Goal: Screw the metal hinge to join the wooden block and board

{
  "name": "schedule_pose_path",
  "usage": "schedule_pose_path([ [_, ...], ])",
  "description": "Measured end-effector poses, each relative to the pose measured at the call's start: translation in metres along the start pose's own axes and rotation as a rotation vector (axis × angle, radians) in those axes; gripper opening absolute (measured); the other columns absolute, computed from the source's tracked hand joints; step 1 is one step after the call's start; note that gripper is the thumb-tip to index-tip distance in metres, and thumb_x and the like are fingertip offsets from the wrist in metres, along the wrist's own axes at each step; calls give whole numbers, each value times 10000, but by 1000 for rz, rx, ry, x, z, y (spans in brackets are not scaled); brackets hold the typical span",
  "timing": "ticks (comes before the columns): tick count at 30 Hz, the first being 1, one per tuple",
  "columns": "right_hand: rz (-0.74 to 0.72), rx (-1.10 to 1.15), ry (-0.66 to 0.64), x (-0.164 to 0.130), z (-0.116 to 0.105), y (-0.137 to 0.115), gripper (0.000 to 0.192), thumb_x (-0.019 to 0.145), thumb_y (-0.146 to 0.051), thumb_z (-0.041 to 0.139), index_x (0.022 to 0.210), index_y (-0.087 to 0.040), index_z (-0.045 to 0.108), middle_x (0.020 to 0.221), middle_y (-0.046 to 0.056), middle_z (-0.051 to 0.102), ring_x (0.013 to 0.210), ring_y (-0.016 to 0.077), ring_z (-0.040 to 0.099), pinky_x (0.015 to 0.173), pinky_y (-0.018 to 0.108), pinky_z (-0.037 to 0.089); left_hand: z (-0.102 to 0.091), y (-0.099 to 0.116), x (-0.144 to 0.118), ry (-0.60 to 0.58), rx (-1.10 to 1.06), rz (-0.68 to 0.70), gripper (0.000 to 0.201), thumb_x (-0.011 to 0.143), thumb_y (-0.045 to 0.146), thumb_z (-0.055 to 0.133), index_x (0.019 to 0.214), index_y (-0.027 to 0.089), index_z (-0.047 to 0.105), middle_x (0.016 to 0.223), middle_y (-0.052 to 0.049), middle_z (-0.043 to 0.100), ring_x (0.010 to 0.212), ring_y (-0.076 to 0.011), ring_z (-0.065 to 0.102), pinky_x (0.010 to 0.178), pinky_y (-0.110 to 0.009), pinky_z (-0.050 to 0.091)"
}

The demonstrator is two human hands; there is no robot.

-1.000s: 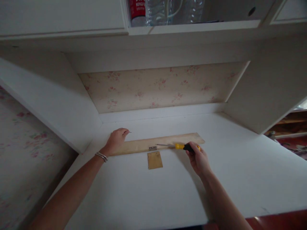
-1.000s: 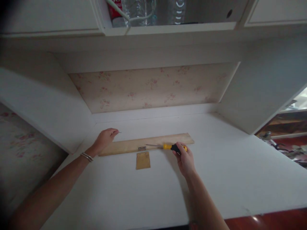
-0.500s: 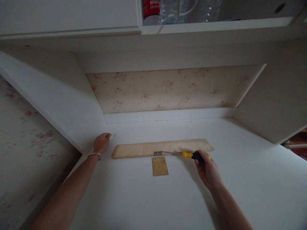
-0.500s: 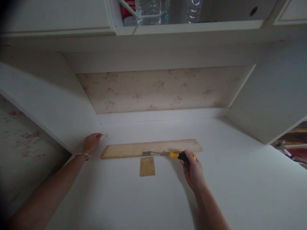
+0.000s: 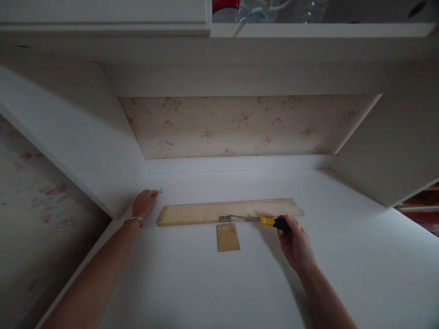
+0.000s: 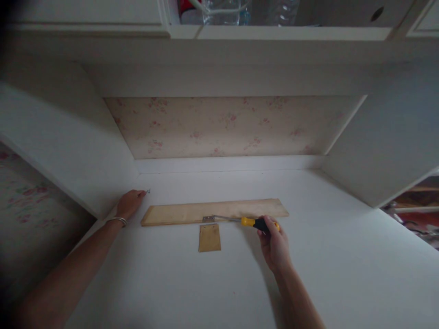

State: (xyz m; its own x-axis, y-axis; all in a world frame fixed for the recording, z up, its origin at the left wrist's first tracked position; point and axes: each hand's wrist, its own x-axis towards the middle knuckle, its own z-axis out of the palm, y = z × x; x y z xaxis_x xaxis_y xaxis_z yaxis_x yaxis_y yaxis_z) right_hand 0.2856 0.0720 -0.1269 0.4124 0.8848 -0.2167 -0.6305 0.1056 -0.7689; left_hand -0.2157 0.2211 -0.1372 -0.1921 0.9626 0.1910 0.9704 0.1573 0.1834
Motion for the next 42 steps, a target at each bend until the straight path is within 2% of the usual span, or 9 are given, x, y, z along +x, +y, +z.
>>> schedule_pose_path([
  [5, 8, 5, -6, -2, 3, 0, 248, 664, -298, 788, 840, -164, 676, 795, -40, 671, 615, 49, 600, 456, 96, 505, -9, -3, -10, 68, -134, -99, 464, 912, 413, 330, 1104, 154, 664, 1166, -116, 650, 1047, -253, 600, 896, -336, 441],
  [9, 23, 33, 3, -4, 9, 2, 240, 660, -299, 789, 826, -174, 670, 788, -43, 660, 605, 44, 583, 442, 92, 486, -26, 19, -36, 107, -310, -83, 464, 892, 462, 368, 1076, 152, 661, 1066, -90, 688, 931, -230, 636, 868, -331, 463],
  [14, -70, -66, -14, -12, 40, 0, 270, 626, -327, 806, 819, -190, 673, 838, -32, 632, 666, 55, 577, 449, 100, 473, -72, 90, -80, 100, -604, 135, 386, 867, 462, 468, 1008, 164, 667, 1011, -60, 689, 866, -186, 634, 831, -299, 490],
  [20, -312, -496, -271, -25, 108, -16, 326, 678, -444, 742, 838, -176, 646, 743, 2, 592, 651, 118, 573, 488, 212, 518, -128, 184, -117, -75, -955, 576, 279, 885, 392, 518, 1044, 211, 660, 1087, -61, 640, 942, -161, 614, 806, -267, 514],
  [25, -460, -844, -466, -36, 157, -32, 361, 723, -506, 679, 881, -183, 656, 746, 9, 627, 585, 127, 582, 507, 259, 514, -116, 231, -115, -251, -1159, 701, 384, 830, 310, 619, 1203, 229, 573, 1246, -89, 571, 1076, -189, 582, 888, -329, 515],
  [30, -731, -988, -538, -40, 183, -38, 306, 761, -499, 642, 851, -210, 680, 838, 25, 682, 770, 167, 618, 709, 311, 508, -105, 245, -107, -364, -1253, 713, 439, 835, 247, 606, 1265, 235, 524, 1172, -84, 623, 1038, -201, 609, 901, -366, 514],
  [33, -709, -958, -621, -37, 185, -35, 306, 776, -470, 642, 955, -222, 653, 940, 33, 672, 838, 169, 615, 741, 314, 508, -111, 237, -104, -394, -1266, 711, 495, 840, 206, 578, 1321, 257, 469, 1148, -67, 630, 978, -187, 628, 851, -340, 537],
  [36, -541, -826, -694, -28, 172, -25, 366, 832, -463, 573, 1116, -232, 570, 1090, 52, 627, 838, 150, 614, 727, 312, 523, -113, 226, -98, -325, -1259, 664, 526, 819, 205, 596, 1325, 252, 458, 1126, -63, 626, 924, -176, 636, 796, -310, 558],
  [42, -609, -1018, -369, -2, 93, 21, 311, 863, -470, 509, 971, -197, 610, 964, 72, 639, 841, 178, 596, 760, 345, 508, -94, 219, -85, -81, -1328, 449, 599, 761, 269, 678, 1305, 229, 432, 1169, -98, 562, 805, -151, 641, 648, -263, 582],
])
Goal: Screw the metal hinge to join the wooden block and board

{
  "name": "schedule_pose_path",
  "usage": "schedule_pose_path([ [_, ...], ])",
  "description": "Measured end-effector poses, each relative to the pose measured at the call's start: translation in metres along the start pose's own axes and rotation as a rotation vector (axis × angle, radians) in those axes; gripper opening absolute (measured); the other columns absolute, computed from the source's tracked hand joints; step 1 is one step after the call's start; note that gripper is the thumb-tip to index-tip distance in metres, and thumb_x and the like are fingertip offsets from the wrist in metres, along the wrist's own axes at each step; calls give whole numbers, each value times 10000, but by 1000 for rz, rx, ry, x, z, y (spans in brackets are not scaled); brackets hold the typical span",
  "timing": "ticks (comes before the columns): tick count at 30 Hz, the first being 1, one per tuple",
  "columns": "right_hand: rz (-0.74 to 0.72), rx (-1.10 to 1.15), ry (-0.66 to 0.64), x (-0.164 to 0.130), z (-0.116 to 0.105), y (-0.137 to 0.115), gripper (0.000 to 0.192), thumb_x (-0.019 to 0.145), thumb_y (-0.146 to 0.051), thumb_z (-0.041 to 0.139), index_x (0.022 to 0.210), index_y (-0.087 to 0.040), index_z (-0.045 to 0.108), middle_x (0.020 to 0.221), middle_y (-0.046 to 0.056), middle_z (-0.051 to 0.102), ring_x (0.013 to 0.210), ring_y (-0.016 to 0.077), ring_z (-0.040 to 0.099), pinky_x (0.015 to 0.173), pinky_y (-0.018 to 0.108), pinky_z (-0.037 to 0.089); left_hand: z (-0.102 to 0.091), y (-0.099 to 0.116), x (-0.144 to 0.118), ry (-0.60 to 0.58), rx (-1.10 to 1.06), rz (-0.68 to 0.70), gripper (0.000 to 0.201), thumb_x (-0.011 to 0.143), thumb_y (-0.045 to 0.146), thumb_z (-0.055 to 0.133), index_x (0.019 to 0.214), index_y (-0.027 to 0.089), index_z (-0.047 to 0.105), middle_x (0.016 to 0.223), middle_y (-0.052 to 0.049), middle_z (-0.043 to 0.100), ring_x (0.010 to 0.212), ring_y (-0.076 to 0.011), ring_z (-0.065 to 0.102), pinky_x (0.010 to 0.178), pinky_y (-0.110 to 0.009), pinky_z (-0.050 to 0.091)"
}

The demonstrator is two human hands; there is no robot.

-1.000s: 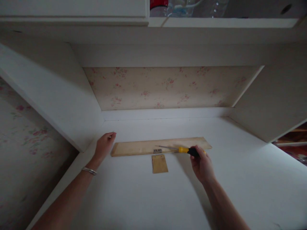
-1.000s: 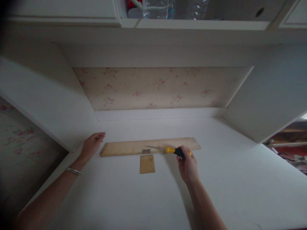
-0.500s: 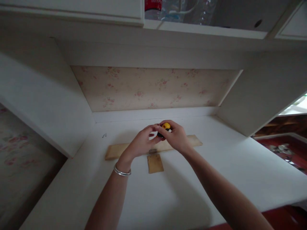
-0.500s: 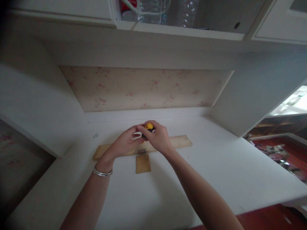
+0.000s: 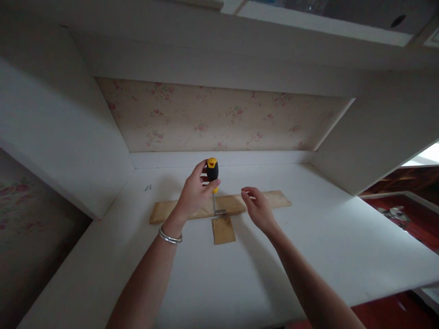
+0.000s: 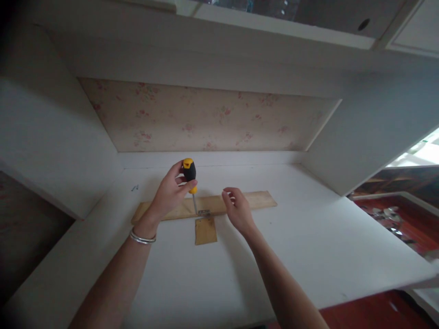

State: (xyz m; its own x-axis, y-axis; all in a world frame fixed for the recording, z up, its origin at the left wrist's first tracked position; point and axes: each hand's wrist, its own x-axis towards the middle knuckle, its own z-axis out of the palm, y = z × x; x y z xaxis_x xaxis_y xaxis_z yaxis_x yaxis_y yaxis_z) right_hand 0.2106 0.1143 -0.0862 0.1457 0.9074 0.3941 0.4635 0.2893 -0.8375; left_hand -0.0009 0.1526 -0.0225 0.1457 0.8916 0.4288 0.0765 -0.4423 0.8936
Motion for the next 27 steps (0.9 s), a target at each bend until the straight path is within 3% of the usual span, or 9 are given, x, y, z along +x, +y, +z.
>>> schedule_pose_path([
  [3, -35, -159, 99, -27, 3, 38, 258, 896, -404, 468, 960, -203, 615, 997, 85, 641, 910, 196, 589, 837, 380, 485, 7, -12, 2, 64, 14, -5, 600, 755, 286, 687, 1295, 228, 431, 1139, -95, 561, 781, -146, 641, 617, -250, 581],
  [7, -151, -365, 128, -45, 7, 61, 254, 899, -342, 465, 1033, -205, 632, 1126, 104, 631, 1070, 221, 543, 957, 427, 419, 17, -23, 2, 91, 41, -3, 584, 760, 272, 680, 1289, 225, 436, 1103, -86, 575, 787, -147, 640, 638, -255, 583],
  [17, -196, -465, 48, -42, 8, 66, 235, 903, -325, 479, 1012, -209, 651, 1124, 90, 655, 1071, 220, 565, 1032, 471, 338, 20, -25, -1, 66, 102, 40, 568, 786, 261, 655, 1307, 249, 429, 1126, -89, 578, 785, -149, 638, 635, -250, 580],
  [27, -203, -464, 32, -44, 7, 66, 223, 894, -304, 481, 1023, -209, 636, 1147, 83, 644, 1097, 216, 554, 1056, 469, 312, 21, -25, -4, 133, 140, 54, 596, 758, 301, 697, 1286, 236, 429, 1091, -83, 572, 755, -137, 631, 613, -238, 573],
])
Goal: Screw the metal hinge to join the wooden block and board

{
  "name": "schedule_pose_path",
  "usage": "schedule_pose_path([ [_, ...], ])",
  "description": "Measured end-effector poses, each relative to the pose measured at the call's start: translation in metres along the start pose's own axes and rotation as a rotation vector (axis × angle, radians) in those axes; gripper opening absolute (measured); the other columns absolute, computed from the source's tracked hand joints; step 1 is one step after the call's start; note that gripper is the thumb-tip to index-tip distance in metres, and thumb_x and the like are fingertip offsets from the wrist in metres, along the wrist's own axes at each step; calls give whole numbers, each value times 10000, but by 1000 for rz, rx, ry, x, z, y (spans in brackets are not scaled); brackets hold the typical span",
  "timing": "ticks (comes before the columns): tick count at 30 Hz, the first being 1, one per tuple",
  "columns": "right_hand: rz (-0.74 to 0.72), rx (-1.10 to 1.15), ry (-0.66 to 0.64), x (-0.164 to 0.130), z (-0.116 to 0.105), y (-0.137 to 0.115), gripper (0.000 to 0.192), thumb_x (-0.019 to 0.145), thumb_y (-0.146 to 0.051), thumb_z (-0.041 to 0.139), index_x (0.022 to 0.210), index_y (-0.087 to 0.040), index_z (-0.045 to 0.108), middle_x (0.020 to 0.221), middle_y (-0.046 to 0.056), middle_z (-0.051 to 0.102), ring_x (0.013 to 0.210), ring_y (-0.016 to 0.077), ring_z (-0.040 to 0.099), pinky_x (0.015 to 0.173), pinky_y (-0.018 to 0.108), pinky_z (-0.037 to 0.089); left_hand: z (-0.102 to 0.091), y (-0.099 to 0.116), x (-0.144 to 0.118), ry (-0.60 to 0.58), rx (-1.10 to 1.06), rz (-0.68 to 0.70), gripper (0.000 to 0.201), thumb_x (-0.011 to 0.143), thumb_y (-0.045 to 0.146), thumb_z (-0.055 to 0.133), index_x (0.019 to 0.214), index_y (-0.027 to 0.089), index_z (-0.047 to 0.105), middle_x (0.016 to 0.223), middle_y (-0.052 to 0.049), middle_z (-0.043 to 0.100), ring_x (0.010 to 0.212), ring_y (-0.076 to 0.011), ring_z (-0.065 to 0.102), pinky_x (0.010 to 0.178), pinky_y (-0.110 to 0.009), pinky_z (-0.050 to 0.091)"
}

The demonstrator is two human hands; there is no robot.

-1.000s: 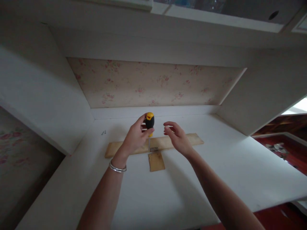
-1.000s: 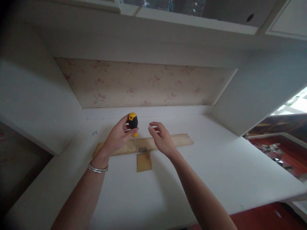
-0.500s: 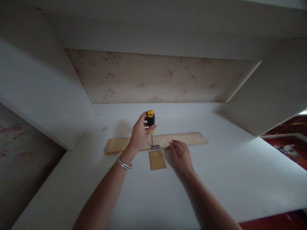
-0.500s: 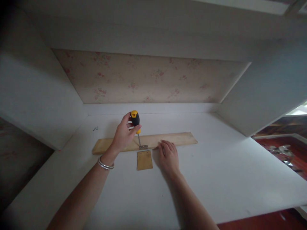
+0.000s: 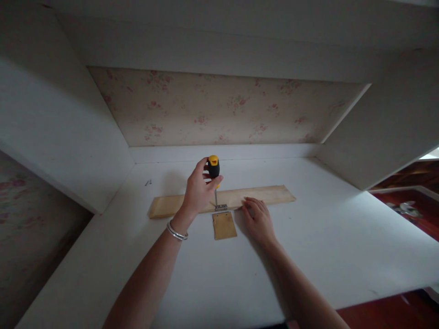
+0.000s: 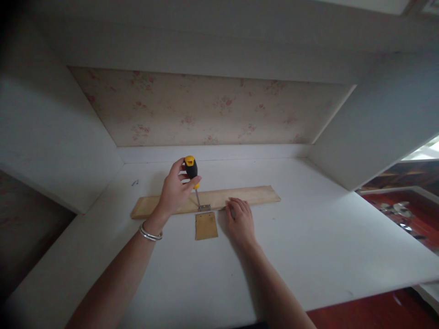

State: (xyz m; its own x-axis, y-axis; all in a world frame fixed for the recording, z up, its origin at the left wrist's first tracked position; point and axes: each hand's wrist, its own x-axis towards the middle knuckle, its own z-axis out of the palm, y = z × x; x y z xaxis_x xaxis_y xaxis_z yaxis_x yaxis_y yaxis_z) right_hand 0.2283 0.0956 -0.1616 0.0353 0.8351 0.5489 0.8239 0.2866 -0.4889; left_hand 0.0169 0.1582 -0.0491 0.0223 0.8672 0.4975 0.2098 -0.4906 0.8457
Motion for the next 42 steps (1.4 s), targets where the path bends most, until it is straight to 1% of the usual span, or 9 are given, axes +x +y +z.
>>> schedule_pose_path([
  [4, -11, -6, 0, 0, 1, 1, 219, 881, -281, 490, 1027, -202, 633, 1143, 86, 644, 1088, 215, 557, 1063, 459, 308, 2, 4, -4, 17, 103, 48, 655, 777, 309, 685, 1351, 272, 372, 1086, -71, 565, 748, -128, 609, 597, -219, 556],
  [7, -18, -9, -1, -1, 1, 2, 219, 859, -259, 503, 1028, -201, 631, 1140, 88, 643, 1080, 220, 559, 1058, 468, 314, 3, 6, -6, 25, 251, 138, 708, 798, 293, 669, 1408, 302, 310, 1082, -62, 564, 749, -116, 583, 656, -229, 546],
  [12, -29, -20, -12, -1, 2, 4, 239, 822, -209, 521, 1038, -200, 624, 1141, 84, 640, 1085, 223, 554, 1042, 464, 337, 0, 8, -6, 9, 390, 225, 668, 806, 271, 662, 1389, 293, 338, 1064, -50, 556, 721, -106, 555, 694, -255, 537],
  [18, -29, -30, -10, -2, 3, 4, 222, 834, -224, 526, 1037, -207, 617, 1136, 74, 640, 1073, 223, 554, 1052, 472, 324, -9, 12, -3, -104, 280, 200, 595, 879, 216, 531, 1414, 295, 283, 1209, -88, 503, 836, -126, 585, 745, -272, 557],
  [21, -33, -28, -7, -2, 3, 4, 227, 828, -219, 529, 1038, -209, 615, 1137, 73, 637, 1077, 225, 549, 1047, 466, 331, -11, 15, -2, -162, 195, 183, 550, 875, 179, 516, 1380, 297, 330, 1210, -78, 499, 828, -115, 588, 705, -249, 568],
  [27, -28, -40, -17, -2, 3, 2, 251, 818, -210, 531, 1057, -209, 608, 1142, 79, 633, 1085, 227, 547, 1048, 478, 324, -7, 24, -3, -95, 259, 221, 511, 816, 166, 602, 1285, 275, 428, 1129, -51, 496, 795, -98, 573, 634, -203, 560],
  [32, -21, -55, -46, -2, 1, 1, 274, 801, -184, 541, 1068, -207, 600, 1155, 70, 627, 1101, 220, 536, 1063, 463, 310, -4, 21, -1, -45, 322, 218, 505, 808, 188, 618, 1272, 263, 433, 1148, -62, 493, 858, -133, 576, 643, -220, 560],
  [35, -19, -53, -41, -2, 2, 1, 279, 798, -184, 543, 1070, -206, 600, 1156, 73, 626, 1101, 225, 535, 1058, 469, 315, -5, 16, 1, -63, 278, 210, 530, 818, 181, 601, 1300, 268, 400, 1200, -68, 511, 897, -152, 582, 683, -250, 567],
  [42, -38, -35, -16, -1, 4, 3, 277, 797, -202, 543, 1065, -202, 611, 1133, 87, 632, 1077, 231, 542, 1014, 461, 365, -4, 9, 2, -202, 40, 178, 497, 881, 173, 498, 1344, 287, 358, 1287, -84, 491, 1023, -180, 578, 823, -313, 558],
])
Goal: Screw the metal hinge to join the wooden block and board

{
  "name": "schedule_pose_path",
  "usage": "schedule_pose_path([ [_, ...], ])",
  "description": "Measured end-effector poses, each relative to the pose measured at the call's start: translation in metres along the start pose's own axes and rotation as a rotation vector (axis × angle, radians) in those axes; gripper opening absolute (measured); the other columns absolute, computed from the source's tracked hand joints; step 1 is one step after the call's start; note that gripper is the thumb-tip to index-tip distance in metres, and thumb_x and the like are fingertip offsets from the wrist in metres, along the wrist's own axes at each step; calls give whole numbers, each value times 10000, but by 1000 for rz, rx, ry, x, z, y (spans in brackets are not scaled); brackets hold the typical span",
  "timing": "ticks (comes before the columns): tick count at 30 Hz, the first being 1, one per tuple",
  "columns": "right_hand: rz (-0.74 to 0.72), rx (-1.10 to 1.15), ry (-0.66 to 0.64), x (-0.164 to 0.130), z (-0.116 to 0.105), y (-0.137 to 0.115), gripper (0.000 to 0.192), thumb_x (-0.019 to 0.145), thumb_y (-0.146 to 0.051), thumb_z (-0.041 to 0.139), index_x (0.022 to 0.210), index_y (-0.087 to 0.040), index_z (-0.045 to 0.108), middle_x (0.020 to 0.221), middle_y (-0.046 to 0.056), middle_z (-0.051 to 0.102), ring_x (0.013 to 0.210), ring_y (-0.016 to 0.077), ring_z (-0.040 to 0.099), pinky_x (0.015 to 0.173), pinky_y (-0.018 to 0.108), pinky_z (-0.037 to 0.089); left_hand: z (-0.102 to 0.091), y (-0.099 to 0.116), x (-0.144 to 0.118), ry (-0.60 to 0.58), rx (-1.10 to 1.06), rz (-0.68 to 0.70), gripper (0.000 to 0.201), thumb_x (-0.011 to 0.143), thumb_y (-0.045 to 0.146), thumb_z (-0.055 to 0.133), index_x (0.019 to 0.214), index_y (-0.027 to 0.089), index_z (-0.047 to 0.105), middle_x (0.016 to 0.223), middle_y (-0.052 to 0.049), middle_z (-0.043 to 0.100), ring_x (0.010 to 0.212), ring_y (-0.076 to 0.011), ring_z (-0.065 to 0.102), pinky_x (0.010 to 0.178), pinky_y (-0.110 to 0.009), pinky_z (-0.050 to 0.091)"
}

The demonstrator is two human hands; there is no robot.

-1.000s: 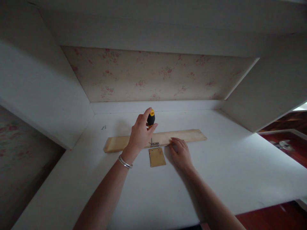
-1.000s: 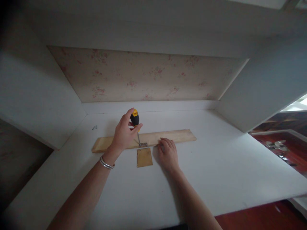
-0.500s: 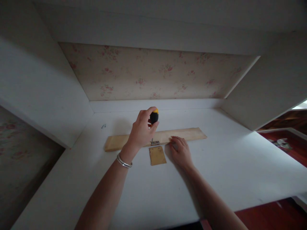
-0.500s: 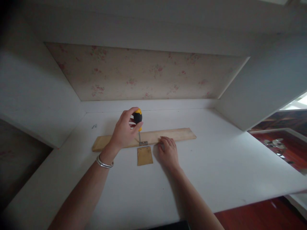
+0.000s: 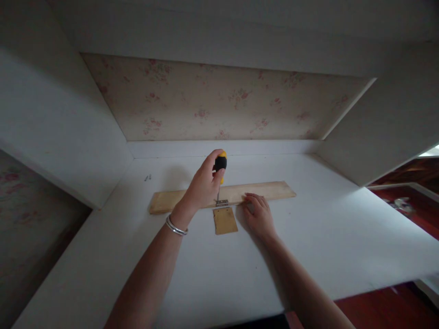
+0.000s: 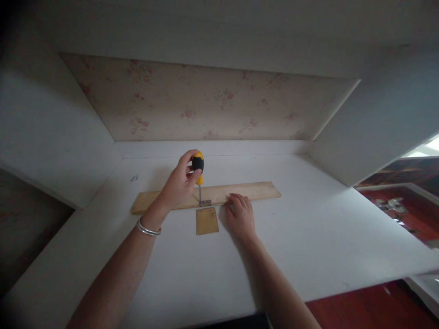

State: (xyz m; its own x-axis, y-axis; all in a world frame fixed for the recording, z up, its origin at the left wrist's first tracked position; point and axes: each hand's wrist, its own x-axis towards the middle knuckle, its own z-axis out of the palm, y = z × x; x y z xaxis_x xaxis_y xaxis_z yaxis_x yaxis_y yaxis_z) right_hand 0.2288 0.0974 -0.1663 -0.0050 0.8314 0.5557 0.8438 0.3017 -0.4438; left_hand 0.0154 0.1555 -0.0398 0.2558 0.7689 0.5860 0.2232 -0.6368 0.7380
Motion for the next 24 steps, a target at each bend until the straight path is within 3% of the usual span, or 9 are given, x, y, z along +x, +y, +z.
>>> schedule_pose_path([
  [7, 10, -11, -10, 0, 0, 0, 272, 792, -200, 540, 1057, -210, 605, 1141, 76, 630, 1082, 225, 538, 1036, 466, 339, 7, -5, 2, 35, -63, -11, 488, 866, 158, 528, 1319, 292, 402, 1252, -74, 509, 908, -146, 599, 751, -291, 569],
  [14, 14, -22, -15, 0, -1, -1, 283, 799, -199, 534, 1073, -210, 605, 1152, 72, 630, 1081, 222, 540, 1042, 458, 335, 10, -3, 1, 150, 91, 55, 558, 834, 152, 585, 1345, 281, 400, 1162, -77, 492, 932, -151, 548, 710, -248, 542],
  [19, 18, -32, -24, -1, -1, -3, 305, 790, -181, 533, 1086, -213, 599, 1155, 67, 626, 1082, 234, 531, 1046, 471, 325, 17, 2, 3, 210, 191, 14, 636, 810, 177, 628, 1383, 279, 369, 1106, -74, 493, 950, -164, 538, 771, -278, 520],
  [21, 18, -32, -29, 0, -2, -4, 314, 785, -176, 530, 1090, -213, 597, 1156, 70, 625, 1084, 237, 530, 1047, 476, 321, 19, 1, 5, 193, 176, -13, 648, 809, 203, 631, 1393, 265, 358, 1136, -87, 500, 950, -168, 548, 798, -297, 514],
  [24, 24, -29, -48, 0, -3, -4, 314, 782, -172, 528, 1086, -209, 594, 1165, 73, 620, 1093, 236, 525, 1046, 470, 326, 16, -4, 9, 52, 28, -74, 624, 813, 202, 614, 1384, 236, 366, 1190, -107, 534, 949, -171, 581, 824, -319, 514],
])
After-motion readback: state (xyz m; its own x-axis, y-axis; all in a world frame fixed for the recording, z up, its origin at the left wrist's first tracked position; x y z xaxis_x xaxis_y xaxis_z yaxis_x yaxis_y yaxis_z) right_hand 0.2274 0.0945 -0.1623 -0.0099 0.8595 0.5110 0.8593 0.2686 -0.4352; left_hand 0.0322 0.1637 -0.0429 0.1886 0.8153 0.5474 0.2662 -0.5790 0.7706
